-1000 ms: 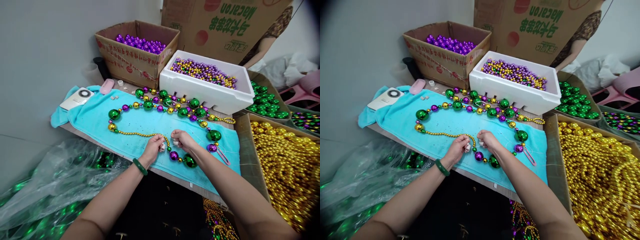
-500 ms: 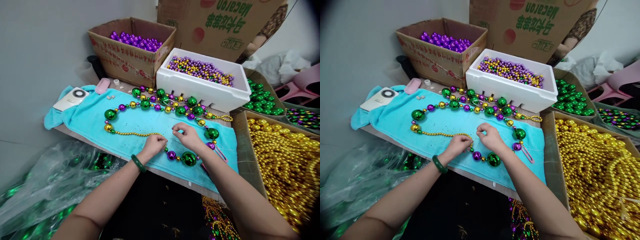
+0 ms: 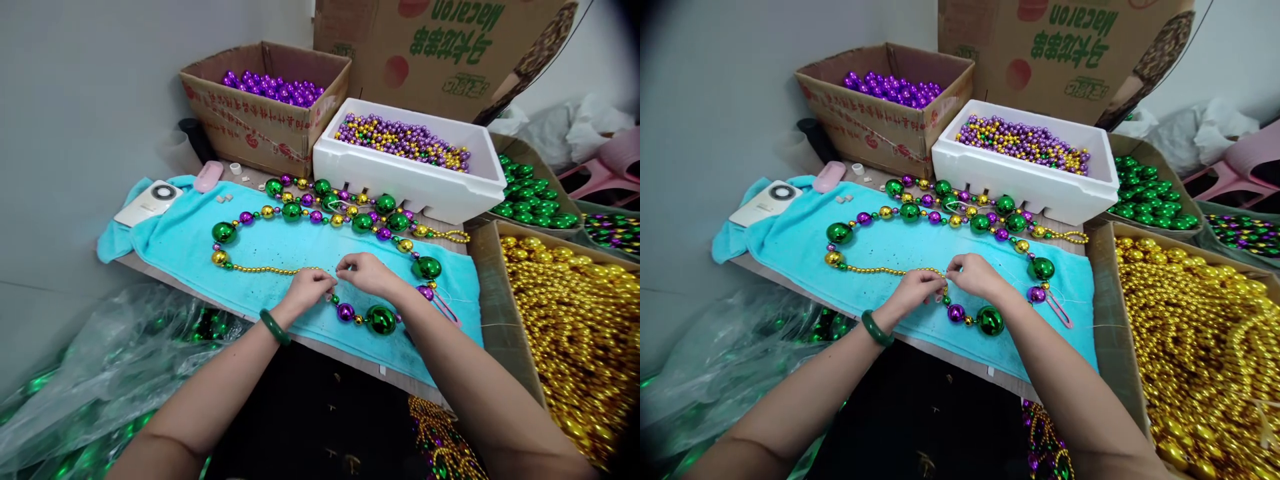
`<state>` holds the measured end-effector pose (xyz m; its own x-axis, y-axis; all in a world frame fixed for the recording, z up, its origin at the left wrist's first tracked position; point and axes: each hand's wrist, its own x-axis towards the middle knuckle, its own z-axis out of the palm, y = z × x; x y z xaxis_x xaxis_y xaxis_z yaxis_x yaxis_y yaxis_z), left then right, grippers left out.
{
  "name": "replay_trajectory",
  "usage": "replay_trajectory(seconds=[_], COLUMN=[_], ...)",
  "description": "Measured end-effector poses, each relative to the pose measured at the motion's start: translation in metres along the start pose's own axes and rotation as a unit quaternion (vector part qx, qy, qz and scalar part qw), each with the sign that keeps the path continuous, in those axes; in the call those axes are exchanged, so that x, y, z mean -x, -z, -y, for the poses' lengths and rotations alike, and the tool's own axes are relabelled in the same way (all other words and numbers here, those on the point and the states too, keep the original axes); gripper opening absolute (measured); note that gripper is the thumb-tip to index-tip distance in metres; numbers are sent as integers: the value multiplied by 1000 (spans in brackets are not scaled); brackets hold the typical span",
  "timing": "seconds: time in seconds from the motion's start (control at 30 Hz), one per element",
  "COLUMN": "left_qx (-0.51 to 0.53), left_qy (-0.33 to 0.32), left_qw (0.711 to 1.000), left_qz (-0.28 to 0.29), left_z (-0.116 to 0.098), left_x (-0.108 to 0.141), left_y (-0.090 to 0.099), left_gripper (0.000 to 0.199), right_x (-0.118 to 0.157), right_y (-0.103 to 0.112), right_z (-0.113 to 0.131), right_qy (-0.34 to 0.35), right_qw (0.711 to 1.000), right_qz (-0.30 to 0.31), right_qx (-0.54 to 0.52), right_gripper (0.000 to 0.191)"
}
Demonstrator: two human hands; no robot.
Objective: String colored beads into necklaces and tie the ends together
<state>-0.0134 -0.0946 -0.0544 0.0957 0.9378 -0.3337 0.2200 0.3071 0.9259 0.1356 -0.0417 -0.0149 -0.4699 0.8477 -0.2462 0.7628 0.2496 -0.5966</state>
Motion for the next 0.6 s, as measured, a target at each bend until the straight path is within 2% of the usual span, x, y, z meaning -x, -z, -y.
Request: replay_trajectory(seconds=[0.13, 0.33, 0.5, 0.6], left_qx=[66, 166, 248, 253], left_qy=[39, 81, 125, 128], left_qw=[997, 983, 960, 958], left_qz=[8, 20, 38, 35], left_z=[-2, 3, 9, 11], left_x=[3, 0, 0, -1], left_y=[2, 3, 2, 1], left_gripper=[17, 18, 16, 15], right_x=[9, 19, 26, 28], right_y=[-5, -15, -20, -22], right_z=[-6, -8, -5, -4], right_qy=[-15, -19, -19, -9], right_qw=[999, 998, 997, 998], right_qz=[20, -56, -31, 4], right_qx=[-35, -13, -65, -66], right_gripper=[12, 15, 15, 16])
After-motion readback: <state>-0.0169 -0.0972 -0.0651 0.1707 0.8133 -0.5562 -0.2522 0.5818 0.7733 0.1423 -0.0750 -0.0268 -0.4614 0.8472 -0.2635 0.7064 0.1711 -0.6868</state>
